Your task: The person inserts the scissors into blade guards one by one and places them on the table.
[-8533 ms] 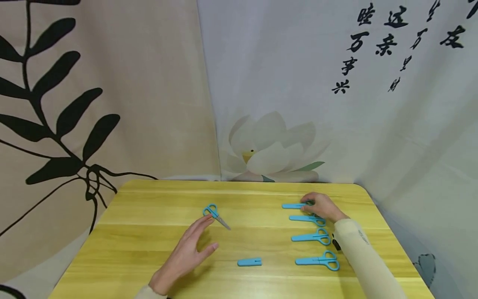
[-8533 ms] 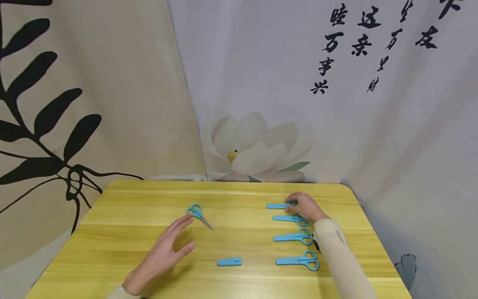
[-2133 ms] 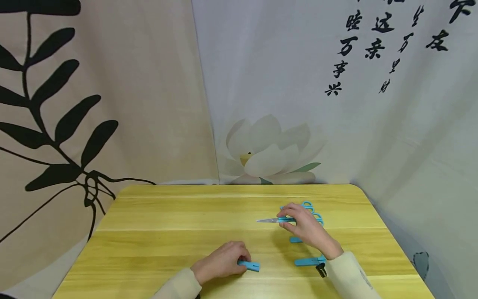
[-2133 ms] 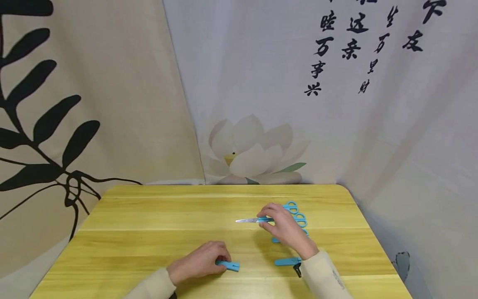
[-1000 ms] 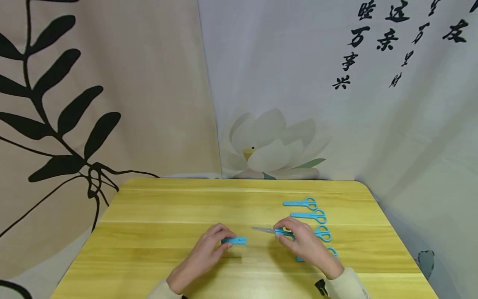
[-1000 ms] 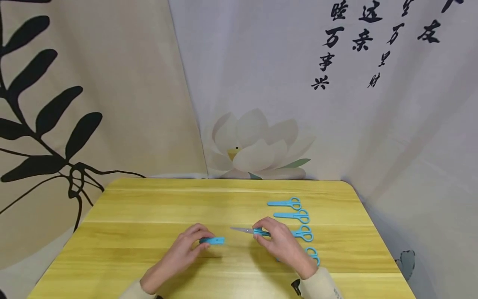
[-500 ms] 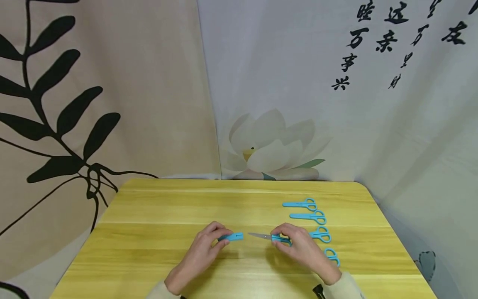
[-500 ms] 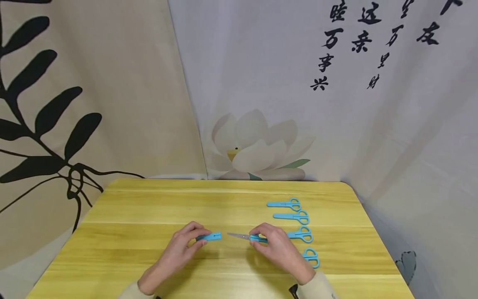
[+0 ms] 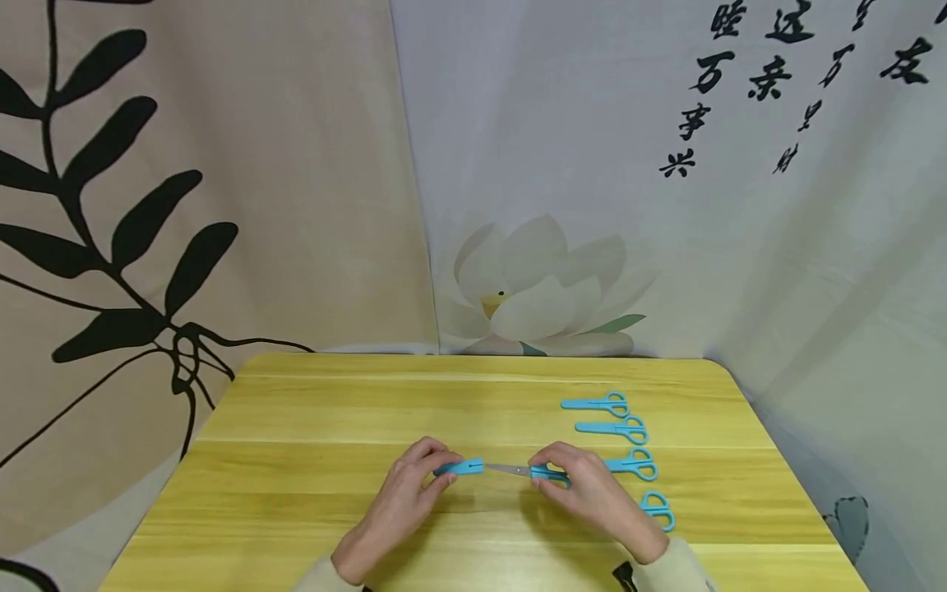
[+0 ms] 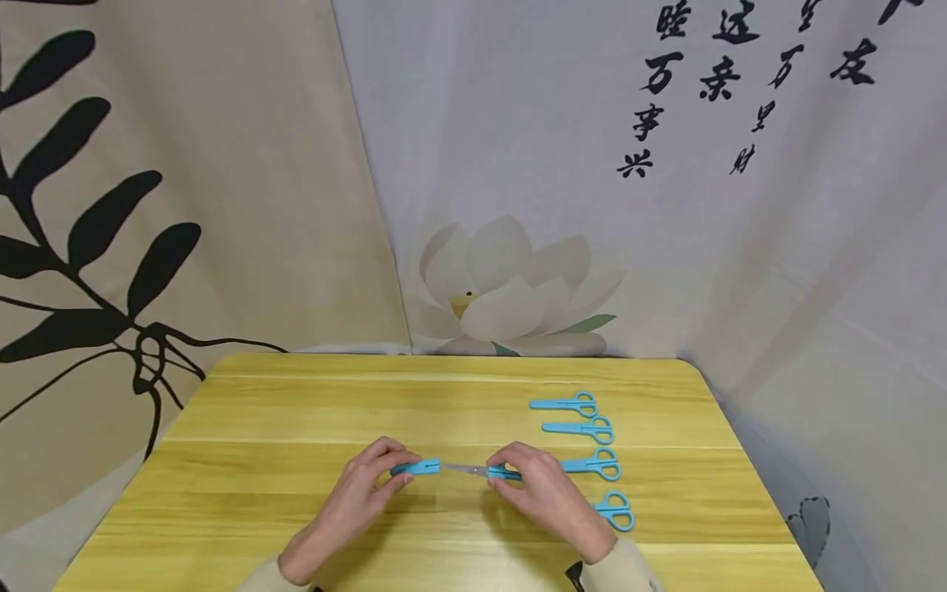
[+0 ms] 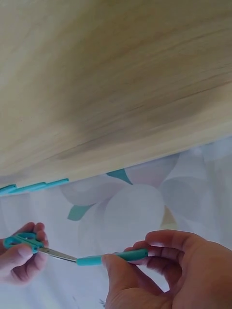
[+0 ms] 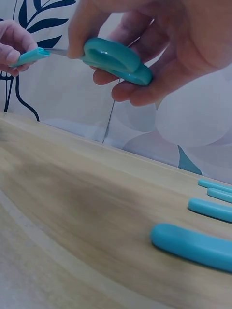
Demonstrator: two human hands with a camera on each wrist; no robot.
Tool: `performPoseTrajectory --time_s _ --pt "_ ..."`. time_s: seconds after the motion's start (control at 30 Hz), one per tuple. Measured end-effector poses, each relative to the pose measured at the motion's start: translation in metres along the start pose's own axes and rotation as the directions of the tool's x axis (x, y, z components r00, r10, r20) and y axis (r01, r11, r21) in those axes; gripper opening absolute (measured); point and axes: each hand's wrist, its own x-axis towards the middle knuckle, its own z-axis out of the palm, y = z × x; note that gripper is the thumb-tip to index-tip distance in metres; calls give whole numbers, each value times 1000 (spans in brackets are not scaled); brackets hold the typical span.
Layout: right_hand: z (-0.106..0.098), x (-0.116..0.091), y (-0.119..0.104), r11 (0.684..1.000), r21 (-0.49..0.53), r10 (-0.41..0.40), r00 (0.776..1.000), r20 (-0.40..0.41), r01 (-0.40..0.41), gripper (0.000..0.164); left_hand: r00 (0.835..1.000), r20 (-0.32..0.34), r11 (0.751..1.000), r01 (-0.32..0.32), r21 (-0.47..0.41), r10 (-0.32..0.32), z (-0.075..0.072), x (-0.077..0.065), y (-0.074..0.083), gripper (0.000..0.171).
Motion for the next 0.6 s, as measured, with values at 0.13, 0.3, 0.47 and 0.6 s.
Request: performPoseTrajectory --time_s 0.13,0.3,0.47,0.6 --pt "0 2 0 1000 -7 4 1000 5 -4 16 1000 -3 1000 -3 -12 3 1 0 0 25" --pt "-1 4 -1 1000 -9 10 1000 9 -10 16 998 13 998 56 -39 -55 1 1 1 24" --pt "-3 6 -4 999 -37 12 1000 24 -11 15 997 21 997 72 -33 -71 2 2 3 23" --pt "-3 9 -7 996 -91 -4 999 43 8 16 998 17 998 56 -10 -56 4 3 4 23"
